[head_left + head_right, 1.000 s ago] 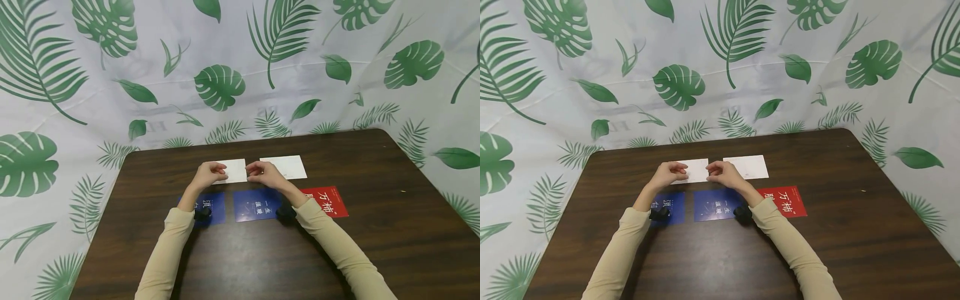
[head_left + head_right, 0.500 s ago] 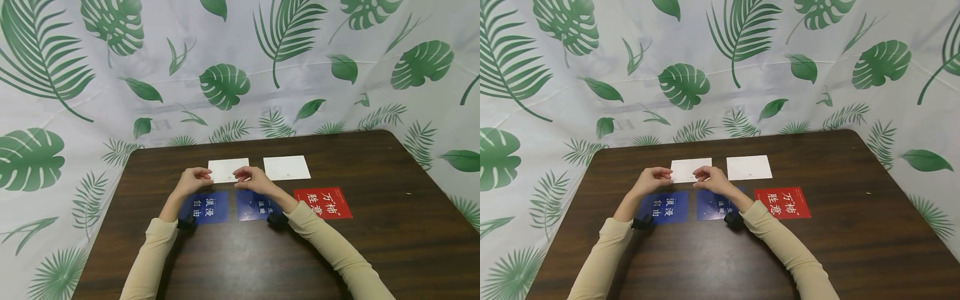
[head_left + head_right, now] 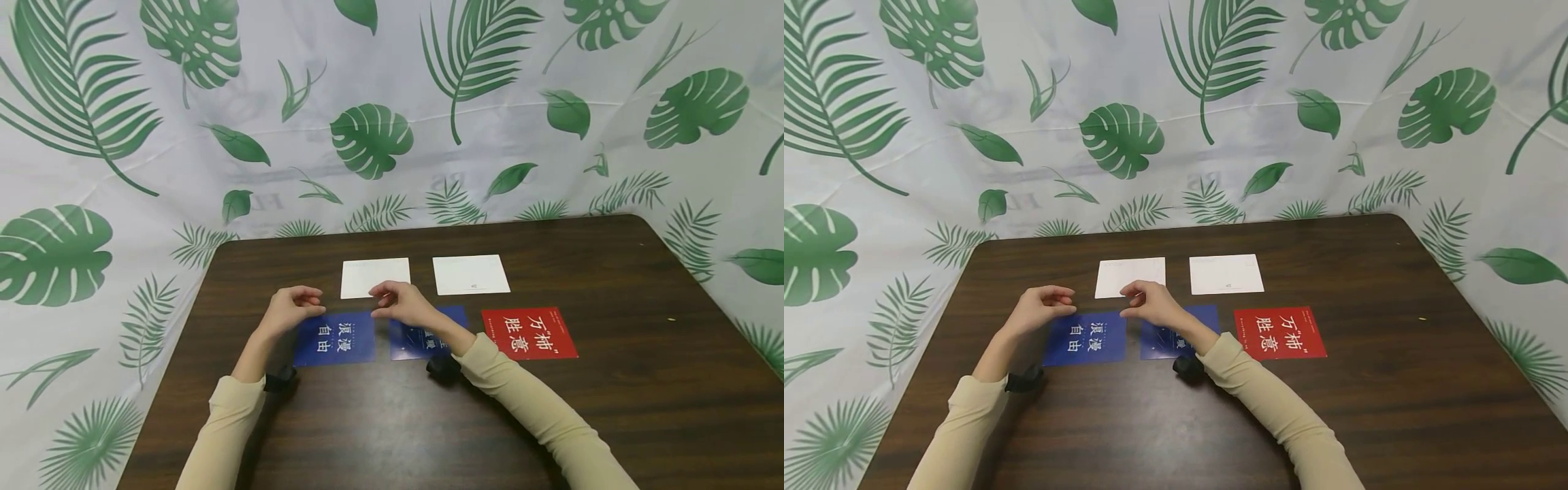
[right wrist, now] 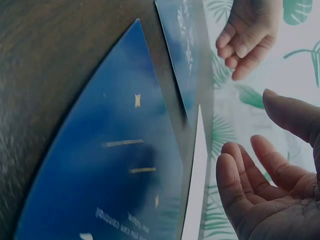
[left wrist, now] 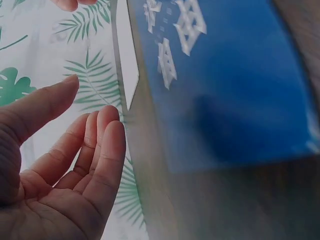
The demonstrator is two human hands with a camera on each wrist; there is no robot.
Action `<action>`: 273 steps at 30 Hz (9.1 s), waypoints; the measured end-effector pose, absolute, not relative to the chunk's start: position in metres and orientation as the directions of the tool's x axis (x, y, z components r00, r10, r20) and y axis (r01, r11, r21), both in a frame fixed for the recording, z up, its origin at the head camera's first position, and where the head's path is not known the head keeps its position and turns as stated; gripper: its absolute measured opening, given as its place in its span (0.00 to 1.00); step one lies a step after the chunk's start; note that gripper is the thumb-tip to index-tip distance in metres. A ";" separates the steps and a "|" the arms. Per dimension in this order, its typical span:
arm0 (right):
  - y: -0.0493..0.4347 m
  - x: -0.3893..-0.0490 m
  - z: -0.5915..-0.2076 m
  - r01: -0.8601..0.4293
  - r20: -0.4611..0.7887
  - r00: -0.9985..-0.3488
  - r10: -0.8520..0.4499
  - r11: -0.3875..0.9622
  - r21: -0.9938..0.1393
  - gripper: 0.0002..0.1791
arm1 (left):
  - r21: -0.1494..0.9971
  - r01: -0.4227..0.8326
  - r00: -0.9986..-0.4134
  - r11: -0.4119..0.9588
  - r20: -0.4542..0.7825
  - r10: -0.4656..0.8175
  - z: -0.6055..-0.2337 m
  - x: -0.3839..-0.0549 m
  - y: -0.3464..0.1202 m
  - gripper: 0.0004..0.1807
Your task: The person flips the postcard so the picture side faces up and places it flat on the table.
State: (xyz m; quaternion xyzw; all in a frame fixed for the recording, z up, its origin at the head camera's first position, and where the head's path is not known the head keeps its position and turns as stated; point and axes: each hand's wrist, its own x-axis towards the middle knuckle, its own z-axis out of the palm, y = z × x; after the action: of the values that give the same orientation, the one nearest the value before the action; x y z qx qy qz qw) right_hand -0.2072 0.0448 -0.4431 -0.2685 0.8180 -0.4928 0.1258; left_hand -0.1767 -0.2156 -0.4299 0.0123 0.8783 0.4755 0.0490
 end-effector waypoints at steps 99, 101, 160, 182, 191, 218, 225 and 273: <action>0.024 -0.193 -0.450 -0.209 -0.108 -0.765 -0.635 0.402 -0.891 0.13 | 0.839 -0.008 -0.972 0.545 -0.134 0.193 -0.446 -0.145 -0.259 0.13; 0.025 -0.192 -0.450 -0.175 -0.107 -0.765 -0.635 0.365 -0.915 0.12 | 0.854 -0.007 -0.970 0.521 -0.133 0.205 -0.444 -0.143 -0.261 0.13; 0.029 -0.181 -0.454 -0.344 -0.011 -0.765 -0.644 0.422 -0.839 0.11 | 0.887 0.058 -0.935 0.458 -0.113 0.337 -0.451 -0.132 -0.271 0.24; 0.024 -0.178 -0.450 -0.253 -0.090 -0.784 -0.615 0.448 -0.857 0.12 | 0.736 0.142 -0.968 0.662 -0.037 0.249 -0.451 -0.134 -0.261 0.20; 0.024 -0.178 -0.450 -0.267 -0.080 -0.782 -0.618 0.448 -0.853 0.12 | 0.768 0.108 -0.965 0.632 -0.072 0.252 -0.450 -0.134 -0.264 0.20; 0.073 -0.185 -0.431 -0.316 0.008 -0.796 -0.605 0.405 -0.858 0.19 | 0.850 0.156 -0.956 0.504 0.001 0.294 -0.438 -0.149 -0.214 0.17; 0.090 -0.186 -0.429 -0.286 0.010 -0.825 -0.565 0.402 -0.869 0.18 | 0.871 0.177 -0.945 0.458 0.020 0.327 -0.439 -0.158 -0.186 0.18; 0.162 -0.189 -0.451 -0.243 0.014 -0.932 -0.362 0.597 -0.765 0.21 | 0.777 0.226 -0.946 0.588 0.030 0.323 -0.452 -0.178 -0.089 0.25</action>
State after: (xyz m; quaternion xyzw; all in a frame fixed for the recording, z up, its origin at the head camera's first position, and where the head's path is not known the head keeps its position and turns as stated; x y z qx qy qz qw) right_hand -0.1893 0.1623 -0.4505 -0.1700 0.8906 -0.4157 0.0716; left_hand -0.1782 -0.0894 -0.4516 0.1543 0.8893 0.4267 0.0570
